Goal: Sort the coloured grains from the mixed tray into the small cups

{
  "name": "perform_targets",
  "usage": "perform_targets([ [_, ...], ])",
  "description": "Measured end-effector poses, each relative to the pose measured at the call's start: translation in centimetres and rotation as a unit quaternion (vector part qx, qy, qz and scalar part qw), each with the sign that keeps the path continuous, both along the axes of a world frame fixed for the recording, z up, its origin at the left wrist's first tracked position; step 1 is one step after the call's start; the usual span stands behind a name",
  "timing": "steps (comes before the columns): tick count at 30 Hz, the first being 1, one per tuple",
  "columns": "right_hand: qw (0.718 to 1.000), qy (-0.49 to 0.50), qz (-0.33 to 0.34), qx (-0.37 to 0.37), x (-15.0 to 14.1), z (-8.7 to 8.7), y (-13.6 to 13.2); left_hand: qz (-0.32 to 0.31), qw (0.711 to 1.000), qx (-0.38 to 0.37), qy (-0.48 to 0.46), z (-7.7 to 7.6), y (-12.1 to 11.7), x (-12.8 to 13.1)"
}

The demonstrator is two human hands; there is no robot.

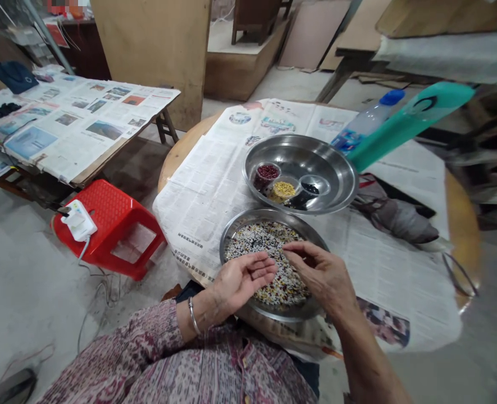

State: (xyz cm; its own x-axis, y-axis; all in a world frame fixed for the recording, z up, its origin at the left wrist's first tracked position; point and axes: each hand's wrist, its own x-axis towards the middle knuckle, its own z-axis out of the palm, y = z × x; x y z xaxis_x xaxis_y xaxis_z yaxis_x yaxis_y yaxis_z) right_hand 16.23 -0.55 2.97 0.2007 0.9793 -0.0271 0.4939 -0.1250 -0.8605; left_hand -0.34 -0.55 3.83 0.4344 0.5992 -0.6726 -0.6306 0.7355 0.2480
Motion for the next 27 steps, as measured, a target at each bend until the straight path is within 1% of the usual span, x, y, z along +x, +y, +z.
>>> perform_targets([
  [1,1.0,0.018,0.014,0.009,-0.4,0.4,-0.4,-0.002,1.0,0.0,-0.005,0.0,0.1,0.1],
  [3,0.996,0.034,0.072,0.033,-1.0,1.0,-1.1,-0.001,1.0,0.005,-0.015,-0.1,0.2,0.3],
  [5,0.991,0.023,0.123,0.055,-1.4,1.3,-1.6,0.0,1.0,0.014,-0.026,-0.3,0.1,0.4],
  [6,0.99,0.013,0.127,0.064,-1.5,1.2,-1.7,0.0,1.0,0.012,-0.026,-0.4,0.1,0.4],
  [7,0.991,0.003,0.116,0.068,-1.4,1.0,-1.8,-0.001,1.0,0.004,-0.023,-0.5,0.1,0.4],
  [9,0.995,-0.016,0.063,0.072,-1.1,0.2,-1.9,-0.011,1.0,-0.017,-0.01,-0.6,0.3,0.3],
  [11,0.996,-0.03,0.022,0.08,-0.7,-0.8,-2.1,-0.017,1.0,-0.016,0.001,-0.3,1.1,0.3],
  [13,0.994,-0.043,0.009,0.1,-0.5,-1.8,-2.4,-0.011,1.0,0.012,0.005,0.5,2.8,0.4],
  [14,0.992,-0.051,0.007,0.111,-0.4,-2.3,-2.7,0.002,0.999,0.033,0.01,1.1,4.0,0.6],
  [16,0.989,-0.066,0.003,0.132,-0.4,-3.0,-3.3,0.041,0.995,0.085,0.031,2.5,6.9,1.3],
  [18,0.986,-0.077,-0.004,0.148,-0.5,-3.5,-3.8,0.058,0.982,0.166,0.062,3.9,10.4,2.4],
  [20,0.984,-0.079,-0.014,0.16,-0.6,-3.9,-4.3,0.067,0.959,0.25,0.111,4.8,13.9,3.7],
  [21,0.983,-0.078,-0.017,0.163,-0.7,-4.1,-4.5,0.069,0.942,0.298,0.141,5.0,15.6,4.3],
  [22,0.983,-0.076,-0.019,0.166,-0.7,-4.2,-4.6,0.067,0.918,0.346,0.181,5.1,17.1,4.9],
  [24,0.983,-0.073,-0.019,0.168,-0.8,-4.6,-4.7,0.032,0.851,0.445,0.276,4.7,19.7,5.8],
  [25,0.983,-0.072,-0.019,0.169,-0.8,-4.7,-4.8,0.005,0.817,0.482,0.316,4.3,20.6,6.1],
  [26,0.983,-0.07,-0.018,0.169,-0.8,-4.8,-4.8,-0.019,0.792,0.506,0.342,3.9,21.4,6.2],
  [27,0.983,-0.068,-0.017,0.168,-0.8,-4.9,-4.8,-0.043,0.773,0.522,0.359,3.5,22.0,6.3],
])
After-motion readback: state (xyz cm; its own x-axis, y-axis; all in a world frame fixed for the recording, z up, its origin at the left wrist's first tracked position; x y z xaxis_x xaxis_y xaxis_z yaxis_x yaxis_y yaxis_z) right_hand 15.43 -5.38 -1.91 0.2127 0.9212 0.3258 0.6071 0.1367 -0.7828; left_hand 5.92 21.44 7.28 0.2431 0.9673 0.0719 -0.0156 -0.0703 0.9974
